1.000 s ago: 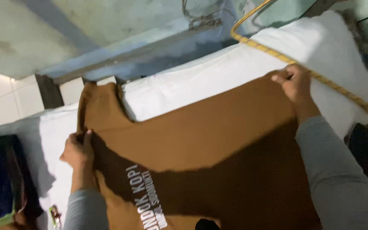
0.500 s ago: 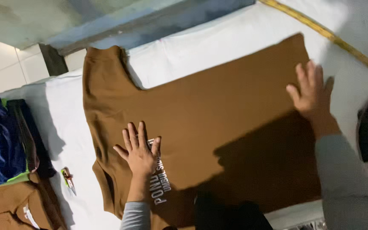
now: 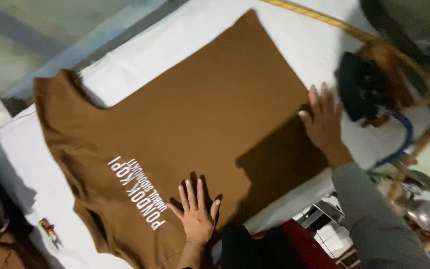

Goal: The person picks up a brown shirt, spreads it flat on an ironing board, and uses an iron to smooth the back of the shirt. They then fold the sleeves and the body of the shirt into a square, smoothing it by hand and with the iron, before placing it on top of a stack of similar shirts.

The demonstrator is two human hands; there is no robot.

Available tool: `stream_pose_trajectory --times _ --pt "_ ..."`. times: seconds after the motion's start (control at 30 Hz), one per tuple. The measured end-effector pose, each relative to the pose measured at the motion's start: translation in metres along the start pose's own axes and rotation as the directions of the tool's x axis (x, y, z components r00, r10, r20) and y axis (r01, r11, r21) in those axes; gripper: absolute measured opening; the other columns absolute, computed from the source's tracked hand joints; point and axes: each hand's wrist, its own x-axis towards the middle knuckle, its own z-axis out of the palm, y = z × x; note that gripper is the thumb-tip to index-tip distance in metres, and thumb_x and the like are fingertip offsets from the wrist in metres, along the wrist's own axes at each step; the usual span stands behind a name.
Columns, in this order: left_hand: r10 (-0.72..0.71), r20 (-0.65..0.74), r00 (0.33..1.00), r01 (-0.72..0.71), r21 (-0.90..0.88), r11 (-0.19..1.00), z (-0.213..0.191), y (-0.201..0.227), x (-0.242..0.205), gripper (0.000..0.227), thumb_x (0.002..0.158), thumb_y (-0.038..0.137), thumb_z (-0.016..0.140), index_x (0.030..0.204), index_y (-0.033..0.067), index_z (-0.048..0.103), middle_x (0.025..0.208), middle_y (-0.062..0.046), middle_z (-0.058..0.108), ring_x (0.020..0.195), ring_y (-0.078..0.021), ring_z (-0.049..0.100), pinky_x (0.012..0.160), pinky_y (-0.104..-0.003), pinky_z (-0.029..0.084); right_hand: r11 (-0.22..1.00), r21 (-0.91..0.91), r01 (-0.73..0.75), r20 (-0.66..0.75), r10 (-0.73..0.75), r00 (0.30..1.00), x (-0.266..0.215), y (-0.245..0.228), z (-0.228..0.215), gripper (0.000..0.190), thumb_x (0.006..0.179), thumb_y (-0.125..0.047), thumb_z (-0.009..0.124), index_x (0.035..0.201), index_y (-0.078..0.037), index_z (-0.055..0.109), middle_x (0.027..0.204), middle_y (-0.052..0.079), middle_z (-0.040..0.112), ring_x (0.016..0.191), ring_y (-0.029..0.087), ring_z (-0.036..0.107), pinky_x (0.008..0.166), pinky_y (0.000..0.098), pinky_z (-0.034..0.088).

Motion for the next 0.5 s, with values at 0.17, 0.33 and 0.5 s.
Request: stream_pose_trajectory --times 0.17,0.33,0.5 --pt "0.471 0.001 0.882 -0.463 0.184 0.867 0.016 0.038 -0.043 0.077 0.076 0.034 0.038 0.149 0.0253 0.017 0.156 -0.005 0.015 0.143 -0.028 0.016 0.105 -0.064 0.02 0.804 0.091 -0.588 0.236 0.557 0.797 -0.1 0.039 -0.01 0.05 0.077 -0.046 0.064 0.114 -0.012 0.064 0.101 0.027 0.059 0.094 0.05 0.054 0.074 0.0586 0.043" --pt "0.522 -0.028 0.853 -0.513 0.14 0.847 0.026 0.041 -0.052 0.082 0.073 0.06 0.045 0.147 0.0362 0.018 0.156 -0.003 0.015 0.143 -0.0308 0.015 0.104 -0.067 0.018 0.827 0.043 -0.56 0.356 0.511 0.782 -0.129 0.096 0.025 0.054 0.081 -0.055 0.059 0.101 -0.006 0.067 0.1 0.017 0.064 0.099 0.037 0.058 0.086 0.0521 0.039" --pt "0.587 -0.094 0.804 -0.569 0.162 0.806 0.023 0.038 -0.048 0.084 0.073 0.076 0.045 0.145 0.0399 0.023 0.155 -0.004 0.019 0.142 -0.0318 0.019 0.1 -0.068 0.022 0.733 0.011 -0.681 0.506 0.583 0.635 -0.102 0.066 -0.007 0.047 0.085 -0.037 0.066 0.112 0.001 0.064 0.1 0.019 0.067 0.093 0.035 0.063 0.076 0.0466 0.052"
